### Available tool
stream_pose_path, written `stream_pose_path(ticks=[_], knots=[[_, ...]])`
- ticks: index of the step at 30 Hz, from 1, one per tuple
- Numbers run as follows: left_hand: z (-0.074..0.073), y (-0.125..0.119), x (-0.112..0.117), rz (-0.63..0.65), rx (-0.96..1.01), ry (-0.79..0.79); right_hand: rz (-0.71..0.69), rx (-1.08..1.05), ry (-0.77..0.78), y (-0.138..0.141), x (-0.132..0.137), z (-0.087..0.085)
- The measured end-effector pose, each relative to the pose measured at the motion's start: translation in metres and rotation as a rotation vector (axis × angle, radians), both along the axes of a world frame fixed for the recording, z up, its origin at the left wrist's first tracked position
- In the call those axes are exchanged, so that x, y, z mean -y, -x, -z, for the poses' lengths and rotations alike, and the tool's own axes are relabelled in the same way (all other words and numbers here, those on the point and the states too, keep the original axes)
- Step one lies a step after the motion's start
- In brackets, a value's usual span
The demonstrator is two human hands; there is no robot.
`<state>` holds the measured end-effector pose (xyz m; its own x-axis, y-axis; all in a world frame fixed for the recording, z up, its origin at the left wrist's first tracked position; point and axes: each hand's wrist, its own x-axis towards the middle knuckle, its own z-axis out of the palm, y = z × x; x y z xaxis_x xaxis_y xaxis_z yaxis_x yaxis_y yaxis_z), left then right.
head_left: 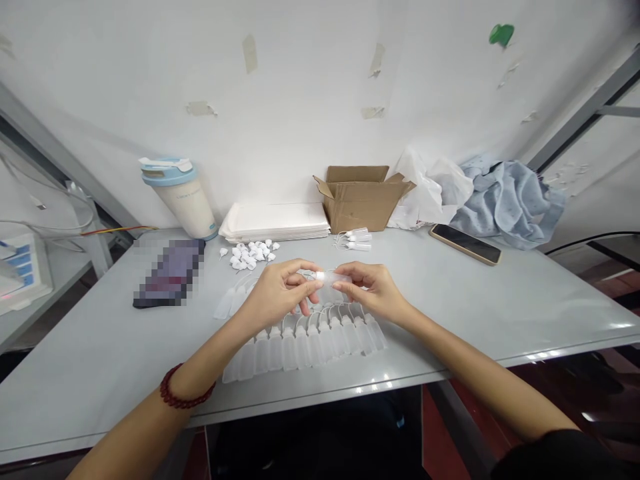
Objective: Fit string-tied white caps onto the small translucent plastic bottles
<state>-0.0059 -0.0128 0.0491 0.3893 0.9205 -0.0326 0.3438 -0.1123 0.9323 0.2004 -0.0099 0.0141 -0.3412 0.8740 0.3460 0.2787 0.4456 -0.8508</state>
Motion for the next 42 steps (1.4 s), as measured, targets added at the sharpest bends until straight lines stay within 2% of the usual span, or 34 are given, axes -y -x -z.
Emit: stream_pose_path(ticks=[7, 13, 17, 22, 25, 32, 37, 42], knots=[[0.001, -0.003, -0.002, -0.019, 0.012, 0.062, 0.022, 0.018, -0.089, 0.000, 0.001, -0.001], [0.001, -0.002, -0.001, 0.024, -0.010, 0.074, 0.020, 0.029, -0.097, 0.000, 0.000, 0.003], [0.000, -0.002, 0.001, 0.027, -0.010, 0.079, 0.020, 0.015, -0.047, 0.000, 0.000, 0.003], [0.001, -0.002, 0.000, 0.037, 0.017, 0.041, -0.005, -0.055, 0.112, 0.000, 0.001, -0.001], [0.000, -0.002, 0.001, 0.043, -0.003, 0.055, -0.009, -0.084, 0.151, 0.000, 0.000, -0.001], [0.003, -0.003, -0.001, 0.012, -0.004, 0.135, 0.030, -0.007, 0.033, 0.000, -0.001, 0.000], [0.007, -0.002, -0.003, 0.023, -0.044, -0.005, 0.024, 0.018, -0.062, 0.001, 0.000, 0.000], [0.010, 0.000, -0.005, -0.006, -0.128, -0.221, 0.033, 0.017, -0.008, 0.001, 0.000, 0.000]])
